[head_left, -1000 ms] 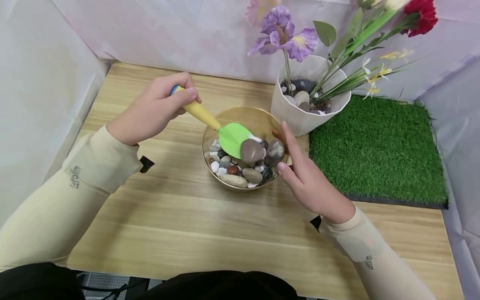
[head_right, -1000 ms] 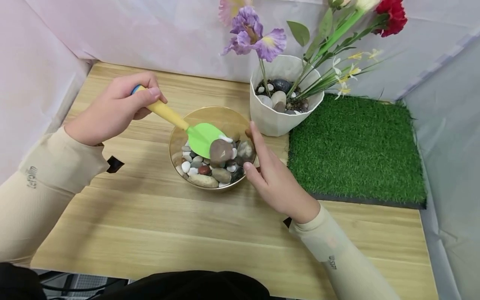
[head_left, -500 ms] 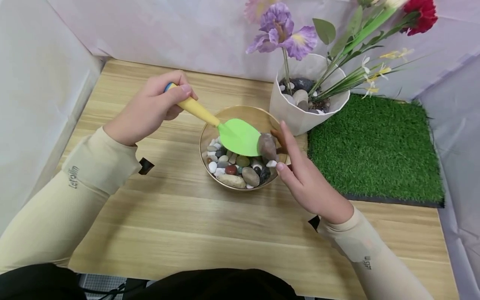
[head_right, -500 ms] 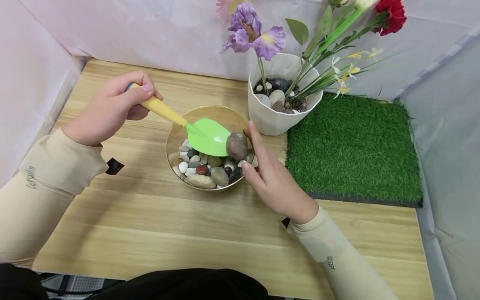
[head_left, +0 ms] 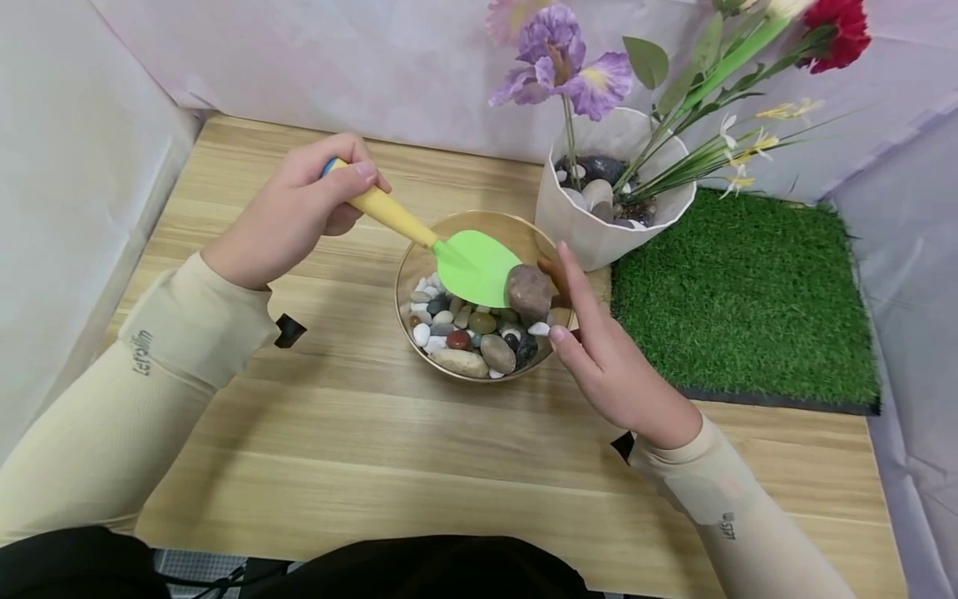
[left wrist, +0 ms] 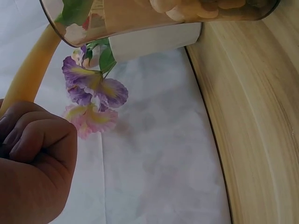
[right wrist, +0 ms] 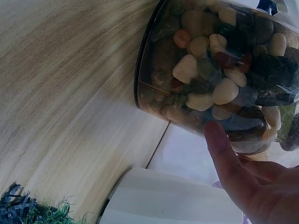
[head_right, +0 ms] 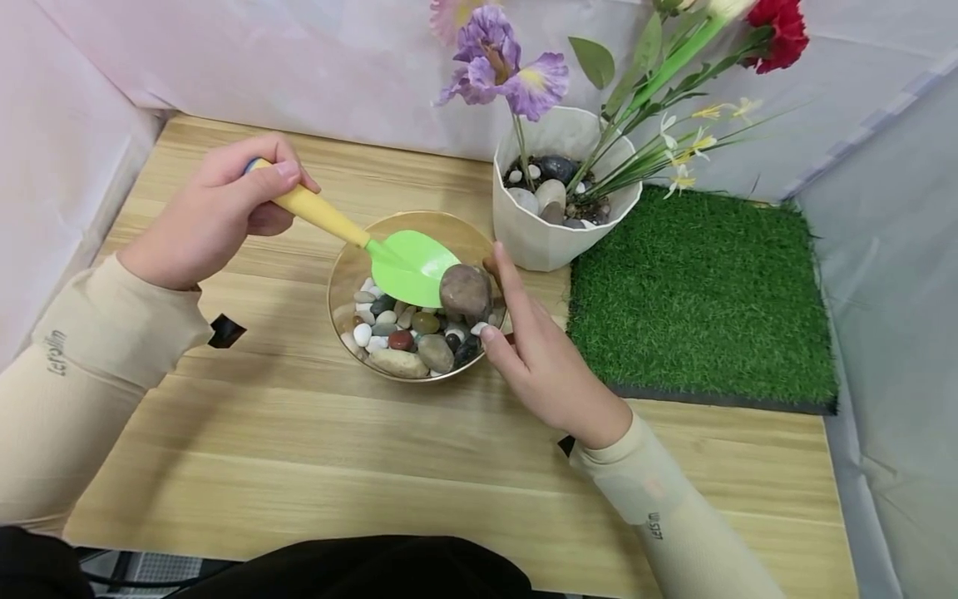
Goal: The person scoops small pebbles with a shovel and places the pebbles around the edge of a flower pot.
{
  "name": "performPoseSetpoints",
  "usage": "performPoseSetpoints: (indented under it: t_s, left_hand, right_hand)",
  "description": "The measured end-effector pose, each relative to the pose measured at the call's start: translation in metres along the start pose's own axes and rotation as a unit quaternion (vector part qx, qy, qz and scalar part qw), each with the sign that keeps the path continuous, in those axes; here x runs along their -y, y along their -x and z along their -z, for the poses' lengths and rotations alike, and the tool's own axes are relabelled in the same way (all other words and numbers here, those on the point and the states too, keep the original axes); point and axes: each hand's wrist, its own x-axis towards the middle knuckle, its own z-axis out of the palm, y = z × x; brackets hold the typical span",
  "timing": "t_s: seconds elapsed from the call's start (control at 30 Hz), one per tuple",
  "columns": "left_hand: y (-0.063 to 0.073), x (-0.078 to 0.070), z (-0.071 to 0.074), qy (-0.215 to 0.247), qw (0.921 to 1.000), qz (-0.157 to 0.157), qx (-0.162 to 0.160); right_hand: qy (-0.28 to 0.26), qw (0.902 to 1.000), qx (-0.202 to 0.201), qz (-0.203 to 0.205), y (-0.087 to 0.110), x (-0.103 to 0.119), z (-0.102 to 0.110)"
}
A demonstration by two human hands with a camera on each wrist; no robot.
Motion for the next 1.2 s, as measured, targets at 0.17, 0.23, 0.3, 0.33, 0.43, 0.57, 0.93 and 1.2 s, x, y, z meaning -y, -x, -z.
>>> performPoseSetpoints:
  t_s: [0.17,0.23,0.3,0.33,0.43,0.57,0.93,1.2]
  left_hand:
    - [-0.001,-0.003,0.002,0.032,0.9994,-0.001,-0.011]
    - [-0.001,-0.003,0.002,0.051,0.9986,-0.005,-0.013]
    - [-0.002,-0.004,0.003,0.073,0.9972,-0.01,-0.014]
    - [-0.003,-0.005,0.003,0.083,0.9964,-0.012,-0.016]
    - [-0.005,-0.007,0.003,0.109,0.9934,-0.023,-0.026]
    - [-0.008,-0.013,0.002,0.128,0.9899,-0.042,-0.044]
    - [-0.01,-0.026,0.006,0.161,0.9815,-0.075,-0.071]
    - [-0.011,-0.03,0.011,0.188,0.9761,-0.07,-0.084]
  right_hand:
    - [0.02,0.9998,-0.001,-0.008,0.001,0.001,0.001]
    - [0.026,0.9996,-0.002,-0.011,0.002,0.001,0.001]
    - [0.025,0.9996,-0.002,-0.014,0.002,0.001,0.001]
    - [0.022,0.9997,-0.002,-0.014,0.002,0.001,0.001]
    - [0.013,0.9999,-0.003,-0.008,0.002,0.001,0.001]
    - [0.006,0.9999,-0.005,0.008,0.001,0.0,-0.001]
    - [0.007,0.9997,-0.01,0.021,0.0,0.0,-0.001]
    - [0.001,0.9998,-0.008,0.018,0.001,0.0,-0.001]
